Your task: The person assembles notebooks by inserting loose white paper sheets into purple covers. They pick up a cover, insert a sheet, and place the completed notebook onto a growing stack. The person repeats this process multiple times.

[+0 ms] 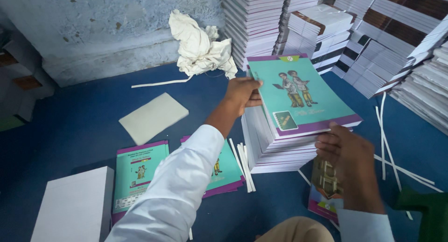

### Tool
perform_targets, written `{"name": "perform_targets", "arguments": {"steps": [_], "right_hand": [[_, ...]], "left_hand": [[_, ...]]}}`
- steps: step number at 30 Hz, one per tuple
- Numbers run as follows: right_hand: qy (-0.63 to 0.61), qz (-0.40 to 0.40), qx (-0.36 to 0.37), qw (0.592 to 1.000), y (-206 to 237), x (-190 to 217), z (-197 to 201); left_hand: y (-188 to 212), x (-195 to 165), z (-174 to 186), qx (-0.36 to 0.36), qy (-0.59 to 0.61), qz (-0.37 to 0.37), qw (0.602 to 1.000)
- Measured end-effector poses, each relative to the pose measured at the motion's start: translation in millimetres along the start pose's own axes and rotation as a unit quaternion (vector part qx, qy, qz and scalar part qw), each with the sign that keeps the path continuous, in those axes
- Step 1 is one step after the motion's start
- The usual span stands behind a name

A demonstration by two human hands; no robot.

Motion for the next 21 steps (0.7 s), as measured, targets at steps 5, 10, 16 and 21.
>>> {"name": "perform_targets", "arguments": {"steps": [5, 10, 16, 21], "right_hand": [[0.007, -0.02, -0.003, 1.0, 0, 4, -3], [0.087, 0.042, 0.004, 0.995, 15, 19, 2], [0.194, 0.083, -0.056, 0.976, -2, 20, 32], [0.322, 0.236, -0.124, 0.909, -39, 30, 66]], "left_hand": [[-1, 1, -2, -0.002, 0.0, -0.01, 1.0], [-1, 1, 0, 0.002, 0.0, -0.012, 1.0], [-2, 1, -2, 0.014, 0.007, -0.015, 1.0], [-3, 0, -2, 0.023, 0.009, -0.012, 1.0]]}}
Point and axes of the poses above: each hand's wrist, its own y-axis away from the middle knuckle, its own z-axis out of the back of the hand, x = y × z, the point moved 6 cm from there along -y, towards the middle knuckle, and after that the axes turned 2 degrees about z, right-handed, at the moved point
